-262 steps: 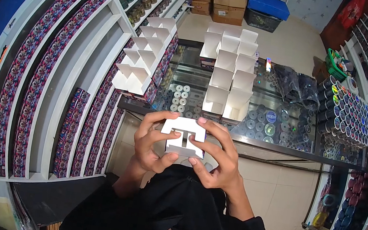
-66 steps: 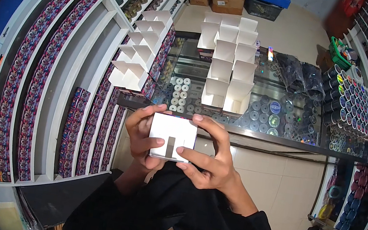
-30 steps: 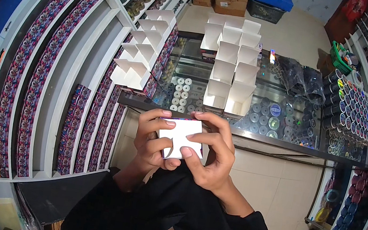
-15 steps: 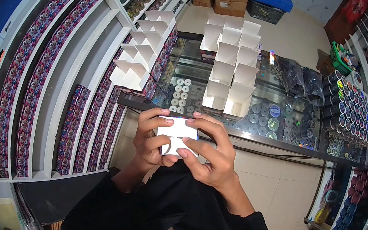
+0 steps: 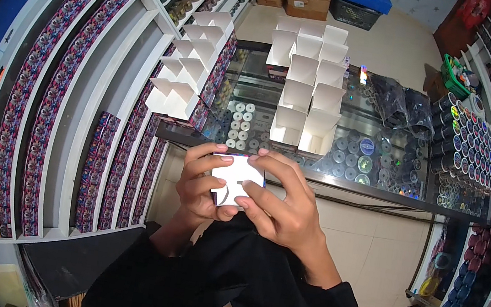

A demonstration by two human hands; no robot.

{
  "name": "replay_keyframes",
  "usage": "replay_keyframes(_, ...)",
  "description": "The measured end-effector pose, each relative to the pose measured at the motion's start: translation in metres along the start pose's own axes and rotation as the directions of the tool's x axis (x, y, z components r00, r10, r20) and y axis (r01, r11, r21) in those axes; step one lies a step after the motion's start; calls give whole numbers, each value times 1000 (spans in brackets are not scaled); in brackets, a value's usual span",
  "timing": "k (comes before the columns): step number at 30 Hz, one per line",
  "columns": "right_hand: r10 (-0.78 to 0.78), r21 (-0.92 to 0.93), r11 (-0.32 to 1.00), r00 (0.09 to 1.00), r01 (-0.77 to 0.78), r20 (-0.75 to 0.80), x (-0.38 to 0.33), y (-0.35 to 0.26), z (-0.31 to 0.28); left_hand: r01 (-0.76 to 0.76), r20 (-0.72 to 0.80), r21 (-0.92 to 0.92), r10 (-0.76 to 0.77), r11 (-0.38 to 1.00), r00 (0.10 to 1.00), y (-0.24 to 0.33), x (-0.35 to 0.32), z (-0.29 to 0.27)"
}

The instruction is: Assembling a small cardboard box by folding its sides and tabs.

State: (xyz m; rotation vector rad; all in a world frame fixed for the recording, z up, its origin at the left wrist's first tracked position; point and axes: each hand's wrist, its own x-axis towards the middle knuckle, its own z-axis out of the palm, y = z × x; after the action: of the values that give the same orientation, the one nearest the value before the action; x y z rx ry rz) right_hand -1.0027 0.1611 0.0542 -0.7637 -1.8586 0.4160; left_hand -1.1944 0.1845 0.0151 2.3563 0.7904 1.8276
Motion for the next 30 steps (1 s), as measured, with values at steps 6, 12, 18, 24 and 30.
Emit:
replay_keyframes(6, -22, -227, 974, 996, 1, -88, -1, -10, 4, 38, 11, 41, -39, 998, 999, 0, 3, 0)
replay_keyframes(12, 4, -197, 980, 990, -33, -144, -9, -5, 10, -3, 31, 62, 1, 998, 1000, -1, 3, 1)
replay_keyframes(18, -10, -180, 984, 989, -17, -146, -10, -7, 7, 26, 31, 29, -27, 999, 999, 0, 4, 1)
replay_keyframes(24, 18, -119, 993, 999, -24, -48, -9, -6, 1, 15, 64, 10, -15, 1000, 998, -3, 3, -2)
replay_keyframes(30, 65, -192, 980, 997, -54, 51, -6, -15, 0, 88, 112, 8, -89, 996, 990, -5, 0, -10)
